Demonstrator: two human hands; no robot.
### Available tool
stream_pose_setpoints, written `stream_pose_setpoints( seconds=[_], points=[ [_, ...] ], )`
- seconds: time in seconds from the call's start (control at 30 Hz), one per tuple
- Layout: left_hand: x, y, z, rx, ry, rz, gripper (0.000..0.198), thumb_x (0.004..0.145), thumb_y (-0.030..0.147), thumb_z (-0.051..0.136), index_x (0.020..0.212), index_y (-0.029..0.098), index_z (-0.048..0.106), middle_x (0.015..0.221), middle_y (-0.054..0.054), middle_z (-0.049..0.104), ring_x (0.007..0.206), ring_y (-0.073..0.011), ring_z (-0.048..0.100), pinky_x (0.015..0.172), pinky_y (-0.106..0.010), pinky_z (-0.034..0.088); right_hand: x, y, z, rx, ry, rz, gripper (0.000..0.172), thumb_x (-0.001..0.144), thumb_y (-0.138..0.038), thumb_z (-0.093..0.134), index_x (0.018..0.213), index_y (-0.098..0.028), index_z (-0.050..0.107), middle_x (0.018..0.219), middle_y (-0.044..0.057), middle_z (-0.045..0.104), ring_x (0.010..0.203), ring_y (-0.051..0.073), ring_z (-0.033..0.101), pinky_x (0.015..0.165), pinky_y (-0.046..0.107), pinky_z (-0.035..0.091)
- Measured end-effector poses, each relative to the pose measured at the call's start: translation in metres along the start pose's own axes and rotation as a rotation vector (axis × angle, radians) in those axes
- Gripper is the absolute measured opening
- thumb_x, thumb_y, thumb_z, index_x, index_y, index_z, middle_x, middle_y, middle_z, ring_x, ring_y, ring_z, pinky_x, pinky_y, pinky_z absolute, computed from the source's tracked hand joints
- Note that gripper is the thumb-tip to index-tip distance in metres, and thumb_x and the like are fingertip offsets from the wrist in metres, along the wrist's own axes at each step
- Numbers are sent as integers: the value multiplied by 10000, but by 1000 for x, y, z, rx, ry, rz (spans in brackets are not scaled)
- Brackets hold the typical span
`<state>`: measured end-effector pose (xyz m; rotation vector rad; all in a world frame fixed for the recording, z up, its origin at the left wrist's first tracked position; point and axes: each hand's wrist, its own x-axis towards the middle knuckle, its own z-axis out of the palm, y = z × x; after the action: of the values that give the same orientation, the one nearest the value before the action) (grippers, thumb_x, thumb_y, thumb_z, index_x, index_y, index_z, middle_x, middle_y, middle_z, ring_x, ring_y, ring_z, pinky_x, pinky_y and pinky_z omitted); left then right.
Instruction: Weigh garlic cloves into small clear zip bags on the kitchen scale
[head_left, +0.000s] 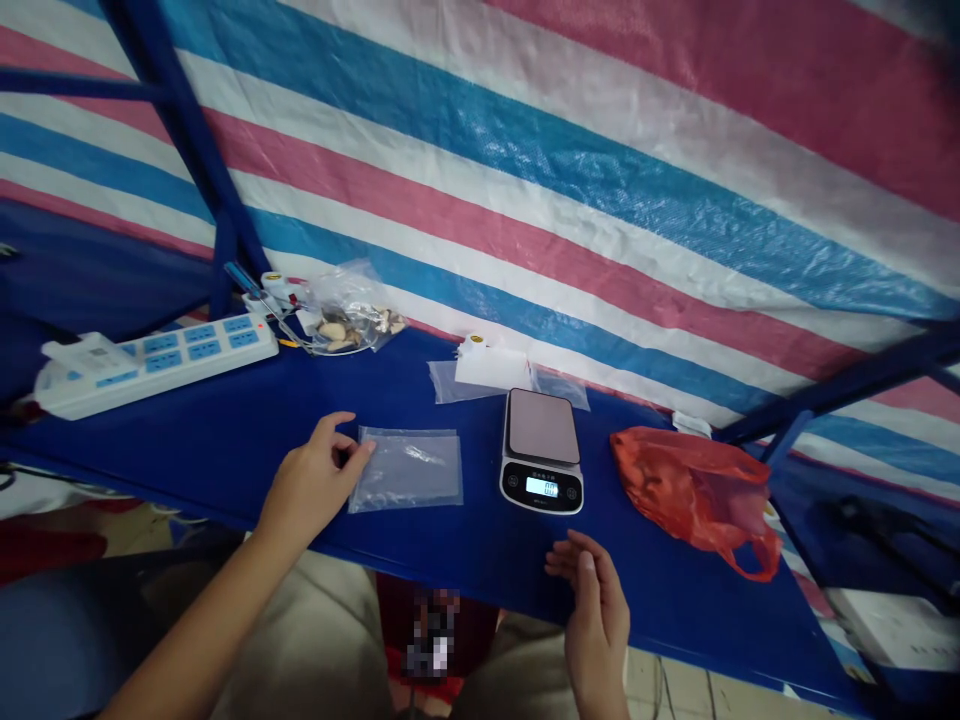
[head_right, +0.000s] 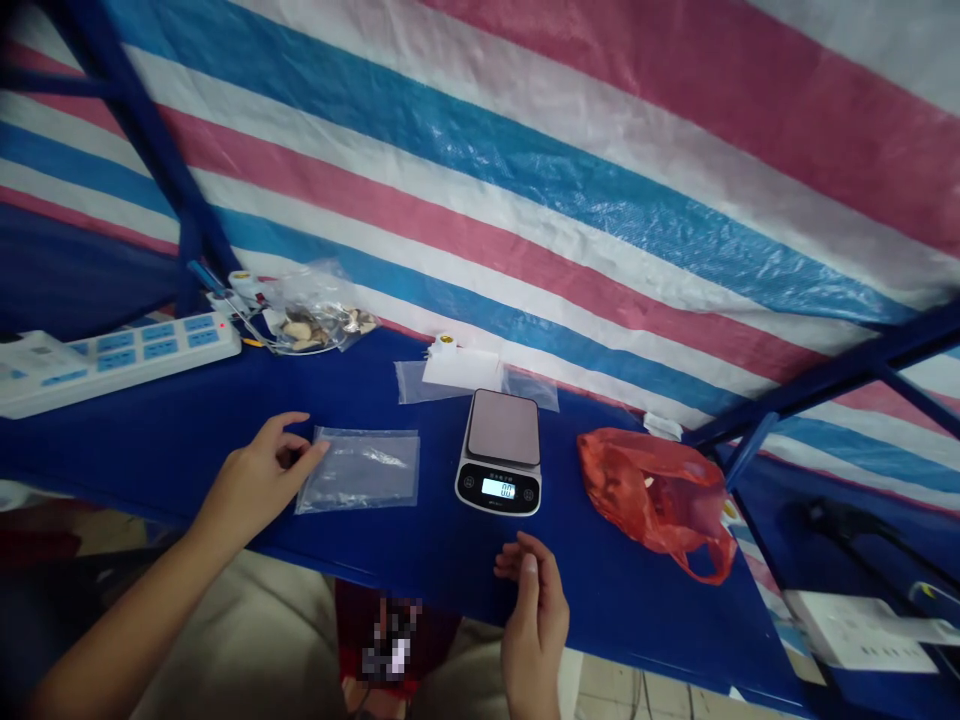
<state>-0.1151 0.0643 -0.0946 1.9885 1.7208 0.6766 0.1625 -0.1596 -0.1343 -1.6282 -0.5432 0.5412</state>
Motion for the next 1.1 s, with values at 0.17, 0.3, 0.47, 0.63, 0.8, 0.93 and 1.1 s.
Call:
stream_pose_setpoints(
  seconds=[0.17,0.3,0.47,0.63,0.8,0.93,1.1],
  points=[
    [7,-2,-2,-108,75,33,512,870,570,573,1258,236,553,842,13,714,704,-172,646,721,-286,479,-1,-1,0,-44,-2,-5,527,949,-635,551,1146,-157,659,983,81,722,856,206,694,786,358,567],
    [9,0,3,-94,123,61,442,885,522,577,1214,227,590,837,8,714,688,-164,648,700,-279,485,-1,-1,0,-61,-6,-18,516,956,-626,544,1155,-164,657,981,78,725,852,202,694,792,351,562],
    [6,2,5,-101,236,199,360,915,479,580,1168,225,619,862,6,722,757,-160,685,676,-250,494,-1,-3,1,-115,-17,-30,500,943,-619,561,1144,-174,668,987,85,739,868,205,700,794,337,565],
    [-5,-5,6,-175,349,313,304,904,453,639,1111,231,650,902,2,738,842,-168,717,670,-236,527,-9,-14,40,-127,-235,2,476,902,-546,651,1221,-194,648,1140,111,738,1050,241,702,907,360,561],
    [-15,-12,11,-357,433,296,234,866,380,713,1037,227,666,886,-5,737,852,-168,721,847,-298,572,1,-36,114,-14,-362,48,826,765,-460,798,1450,-172,437,1298,139,674,1177,263,651,1029,417,514],
    [-16,-12,16,-627,419,240,423,773,320,805,1139,243,608,910,9,696,807,-140,710,822,-300,595,20,-48,150,132,-560,98,505,764,-445,766,1154,-155,627,1001,91,739,959,246,701,895,386,546],
    [-7,-11,11,-975,90,181,1127,656,313,886,1539,370,189,1312,-82,627,876,-150,738,804,-328,616,31,-50,161,186,-482,-61,259,805,-428,746,873,-192,661,871,25,687,859,182,661,848,324,524]
  ],
)
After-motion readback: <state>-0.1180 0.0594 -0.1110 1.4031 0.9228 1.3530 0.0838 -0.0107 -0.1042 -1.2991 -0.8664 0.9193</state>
